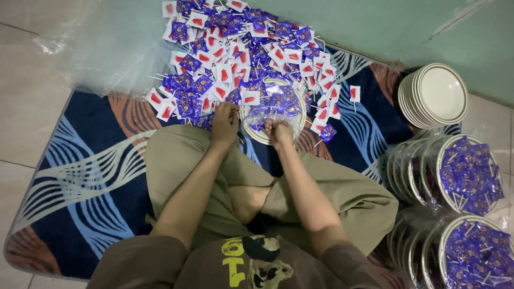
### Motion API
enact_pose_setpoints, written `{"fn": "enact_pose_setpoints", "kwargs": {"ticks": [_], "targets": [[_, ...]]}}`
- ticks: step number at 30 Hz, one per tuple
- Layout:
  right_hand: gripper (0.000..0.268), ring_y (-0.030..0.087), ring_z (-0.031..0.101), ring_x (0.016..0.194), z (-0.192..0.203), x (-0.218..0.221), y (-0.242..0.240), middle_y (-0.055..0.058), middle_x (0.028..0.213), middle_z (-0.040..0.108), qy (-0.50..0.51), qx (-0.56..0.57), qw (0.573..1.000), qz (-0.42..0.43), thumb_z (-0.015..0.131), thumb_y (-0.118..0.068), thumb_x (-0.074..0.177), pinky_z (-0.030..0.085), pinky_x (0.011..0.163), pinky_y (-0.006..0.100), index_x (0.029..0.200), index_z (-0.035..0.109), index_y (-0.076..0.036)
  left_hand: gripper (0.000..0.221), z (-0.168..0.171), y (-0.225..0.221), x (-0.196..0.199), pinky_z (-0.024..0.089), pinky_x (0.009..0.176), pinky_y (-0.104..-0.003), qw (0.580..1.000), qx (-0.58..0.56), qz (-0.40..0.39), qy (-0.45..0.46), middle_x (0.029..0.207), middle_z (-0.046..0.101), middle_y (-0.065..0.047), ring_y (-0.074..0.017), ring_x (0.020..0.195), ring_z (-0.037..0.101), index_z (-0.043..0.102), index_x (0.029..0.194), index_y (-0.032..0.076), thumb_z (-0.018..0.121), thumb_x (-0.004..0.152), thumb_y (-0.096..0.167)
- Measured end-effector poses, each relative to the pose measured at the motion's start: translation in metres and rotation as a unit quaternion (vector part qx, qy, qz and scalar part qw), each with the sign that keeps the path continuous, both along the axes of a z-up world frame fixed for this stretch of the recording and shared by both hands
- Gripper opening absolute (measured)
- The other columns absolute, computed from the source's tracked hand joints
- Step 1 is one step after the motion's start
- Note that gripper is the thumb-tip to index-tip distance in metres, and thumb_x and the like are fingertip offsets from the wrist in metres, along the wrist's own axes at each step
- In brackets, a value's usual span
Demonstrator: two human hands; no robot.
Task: The person sits on a mat and places small packets onto white plates, then slides each prepared plate into a plastic sleeve and stacks them.
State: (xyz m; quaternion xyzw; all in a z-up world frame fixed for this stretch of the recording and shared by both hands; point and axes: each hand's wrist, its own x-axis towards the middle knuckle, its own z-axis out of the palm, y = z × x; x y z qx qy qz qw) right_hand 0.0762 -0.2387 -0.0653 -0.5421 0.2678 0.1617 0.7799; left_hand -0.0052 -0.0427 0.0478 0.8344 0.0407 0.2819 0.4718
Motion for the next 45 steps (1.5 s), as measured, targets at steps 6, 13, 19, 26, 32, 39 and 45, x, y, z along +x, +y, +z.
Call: {"fn": "enact_pose_setpoints", "kwargs": {"ticks": [6,13,19,26,32,39,45], "targets": [[0.021,0.013,0.056,0.039,0.017,-0.015,0.005,0.007,0.058,0.064,-0.034,-0.133,0.990,0.027,0.056,-0.022,0.098,0.047,0.031,0.025,0.087,0.066,-0.007,0.021,0.010,0.002,-0.001,0.057,0.079,-0.033,0.997,-0.081,-0.007,0.006,0.093,0.062,-0.006,-0.0291,0.090,0.066,0.064,0.094,0.013,0.063,0.084,-0.006],[0.019,0.011,0.042,0.036,0.063,-0.061,0.012,0.007,0.058,0.054,-0.050,-0.054,0.997,0.016,0.058,-0.019,0.097,0.033,0.029,0.024,0.097,0.064,-0.001,0.019,-0.016,0.016,0.013,0.060,0.080,-0.032,0.920,-0.385,-0.036,0.069,0.087,0.070,-0.006,-0.0173,0.087,0.070,0.070,0.096,0.008,0.070,0.083,-0.006],[0.020,0.012,0.051,0.044,0.108,-0.078,0.028,0.012,0.068,0.061,-0.062,-0.026,0.998,0.012,0.068,-0.019,0.096,0.039,0.035,0.021,0.097,0.071,0.002,0.022,0.009,0.006,0.000,0.063,0.083,-0.040,0.807,-0.558,-0.094,0.170,0.093,0.066,-0.013,-0.0276,0.092,0.074,0.070,0.103,0.002,0.072,0.082,-0.004],[0.026,0.012,0.048,0.055,0.126,-0.074,0.042,0.008,0.080,0.058,-0.041,0.060,0.997,0.037,0.073,-0.017,0.094,0.036,0.039,0.019,0.113,0.069,-0.001,0.024,0.026,0.001,-0.007,0.064,0.073,-0.037,0.799,-0.528,-0.183,0.222,0.084,0.070,-0.019,-0.0285,0.079,0.074,0.074,0.097,-0.004,0.077,0.073,-0.008],[0.035,0.014,0.056,0.066,0.117,-0.083,0.010,0.005,0.094,0.054,-0.049,0.031,0.997,0.052,0.069,-0.025,0.100,0.043,0.045,0.019,0.124,0.061,-0.003,0.021,-0.007,0.007,0.005,0.063,0.075,-0.035,0.908,-0.329,-0.169,0.198,0.087,0.072,-0.012,-0.0229,0.082,0.074,0.077,0.099,0.006,0.074,0.079,0.002],[0.026,0.014,0.060,0.058,0.091,-0.112,-0.065,0.019,0.080,0.071,-0.101,-0.114,0.945,0.289,0.067,-0.019,0.098,0.041,0.037,0.019,0.110,0.066,0.003,0.065,-0.049,0.007,0.028,0.030,0.104,-0.050,0.972,0.215,-0.043,0.089,0.145,0.056,0.005,-0.0228,0.136,0.044,0.053,0.145,0.027,0.050,0.083,0.007],[0.027,0.017,0.064,0.064,0.034,-0.110,-0.065,0.020,0.084,0.070,-0.102,-0.115,0.960,0.234,0.067,0.001,0.088,0.052,0.045,0.024,0.113,0.068,0.009,0.058,-0.065,0.004,0.034,0.034,0.096,-0.047,0.928,0.290,-0.055,0.228,0.147,0.050,0.005,-0.0219,0.137,0.038,0.037,0.159,0.030,0.042,0.101,0.025]]}}
